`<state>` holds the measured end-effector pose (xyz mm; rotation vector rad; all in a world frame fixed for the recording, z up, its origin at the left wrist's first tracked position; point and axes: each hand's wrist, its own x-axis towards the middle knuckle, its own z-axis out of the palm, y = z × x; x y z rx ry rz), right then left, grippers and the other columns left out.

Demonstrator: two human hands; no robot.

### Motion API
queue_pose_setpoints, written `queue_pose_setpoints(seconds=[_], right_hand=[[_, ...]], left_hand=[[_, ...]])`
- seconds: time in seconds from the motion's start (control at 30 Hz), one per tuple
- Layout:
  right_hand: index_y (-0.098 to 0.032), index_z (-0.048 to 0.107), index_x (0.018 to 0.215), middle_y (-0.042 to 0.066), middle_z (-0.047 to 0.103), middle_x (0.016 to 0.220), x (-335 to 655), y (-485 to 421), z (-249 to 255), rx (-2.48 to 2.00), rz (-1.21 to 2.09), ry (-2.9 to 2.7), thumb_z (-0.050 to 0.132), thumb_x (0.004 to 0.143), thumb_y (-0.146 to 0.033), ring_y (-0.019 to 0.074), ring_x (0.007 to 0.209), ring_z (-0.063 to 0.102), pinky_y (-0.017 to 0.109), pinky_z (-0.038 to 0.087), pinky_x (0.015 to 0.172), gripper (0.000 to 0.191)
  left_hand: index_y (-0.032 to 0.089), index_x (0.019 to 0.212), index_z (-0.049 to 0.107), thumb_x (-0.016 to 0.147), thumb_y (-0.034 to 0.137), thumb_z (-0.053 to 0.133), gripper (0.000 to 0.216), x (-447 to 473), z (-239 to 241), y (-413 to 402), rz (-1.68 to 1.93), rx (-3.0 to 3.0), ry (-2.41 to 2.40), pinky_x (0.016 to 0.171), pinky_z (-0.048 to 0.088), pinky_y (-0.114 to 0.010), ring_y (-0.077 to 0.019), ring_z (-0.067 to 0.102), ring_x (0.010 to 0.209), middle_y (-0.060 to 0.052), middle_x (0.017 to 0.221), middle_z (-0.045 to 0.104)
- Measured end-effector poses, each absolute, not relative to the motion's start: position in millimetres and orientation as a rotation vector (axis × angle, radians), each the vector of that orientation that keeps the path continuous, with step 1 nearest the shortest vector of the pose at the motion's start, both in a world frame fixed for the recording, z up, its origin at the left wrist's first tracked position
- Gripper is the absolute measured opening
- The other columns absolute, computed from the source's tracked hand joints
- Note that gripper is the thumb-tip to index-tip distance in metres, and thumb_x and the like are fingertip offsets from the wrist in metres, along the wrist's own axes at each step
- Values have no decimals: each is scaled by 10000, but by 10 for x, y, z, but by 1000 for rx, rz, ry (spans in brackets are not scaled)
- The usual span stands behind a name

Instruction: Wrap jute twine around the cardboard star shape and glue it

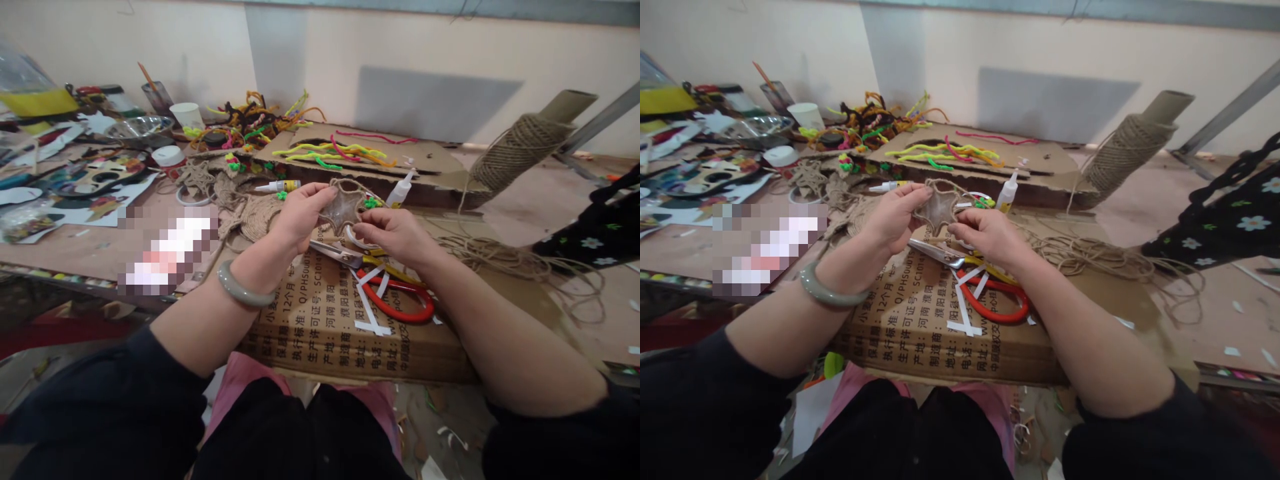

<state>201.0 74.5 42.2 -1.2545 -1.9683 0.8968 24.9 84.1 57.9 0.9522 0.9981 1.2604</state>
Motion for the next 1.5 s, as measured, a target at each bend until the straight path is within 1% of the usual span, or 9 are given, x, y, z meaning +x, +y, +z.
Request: queue_pose_setpoints(seconds=[0.13, 0.33, 0.43, 0.5, 0.57, 0.7, 0.93, 1.3, 1.5], right_hand=[[-186, 639, 665, -3, 626, 609, 2020, 716, 446, -1251, 765, -2004, 599, 832, -429, 119, 571, 531, 279, 387, 579, 297], [-211, 697, 746, 25, 673, 665, 2040, 617, 590, -1205, 342, -1790, 588, 879, -421, 154, 610, 581, 307, 441, 599, 272], [-214, 727, 941, 63, 743, 904, 2079, 652, 571, -1162, 222, -1735, 582, 888, -373, 193, 786, 663, 338, 512, 694, 222], [-209, 713, 1077, 81, 738, 1088, 2101, 697, 537, -1128, 200, -1817, 581, 884, -358, 220, 958, 676, 374, 533, 814, 277], [-206, 694, 1143, 80, 729, 1145, 2113, 737, 508, -1113, 249, -1918, 550, 899, -351, 226, 1034, 670, 395, 526, 893, 318], [-188, 703, 1084, 71, 752, 1035, 2117, 757, 504, -1128, 318, -1985, 511, 903, -267, 202, 925, 691, 364, 536, 837, 275], [-218, 703, 870, 39, 735, 852, 2084, 653, 551, -1167, 22, -1953, 568, 864, -241, 185, 775, 653, 327, 501, 718, 137], [-200, 714, 855, 60, 698, 837, 1964, 509, 521, -1156, -497, -2080, 469, 967, -294, 169, 777, 623, 297, 455, 697, 285], [-191, 712, 860, 61, 680, 845, 1960, 481, 550, -1245, -623, -2139, 456, 979, -297, 165, 763, 588, 297, 418, 682, 302]], left_hand=[[162, 712, 567, 797, 168, 644, 115, 245, 594, 834, 1266, 966, 1025, 533, 394, -191, -60, 480, 555, 43, 658, 535], [141, 708, 616, 789, 149, 671, 98, 261, 569, 821, 1243, 1013, 1002, 539, 383, -202, -58, 488, 572, 30, 664, 567], [136, 704, 638, 758, 137, 703, 85, 305, 527, 793, 1196, 1070, 959, 559, 387, -205, -52, 481, 566, 37, 645, 574], [136, 697, 647, 747, 131, 709, 81, 340, 501, 772, 1167, 1115, 930, 576, 392, -204, -48, 479, 562, 43, 629, 576], [137, 700, 658, 740, 143, 715, 70, 366, 481, 759, 1139, 1154, 923, 582, 392, -206, -49, 480, 558, 46, 616, 579], [140, 718, 678, 723, 163, 731, 59, 372, 461, 765, 1126, 1182, 936, 590, 401, -215, -57, 504, 569, 38, 631, 604], [139, 686, 673, 704, 172, 743, 79, 366, 470, 768, 1185, 1204, 985, 571, 387, -206, -47, 459, 539, 43, 596, 588], [138, 711, 674, 737, 137, 714, 47, 400, 462, 734, 1217, 1136, 951, 608, 439, -199, -52, 530, 568, 32, 632, 633], [141, 726, 675, 742, 171, 746, 78, 401, 467, 721, 1201, 1125, 948, 602, 450, -207, -62, 556, 587, 19, 663, 646]])
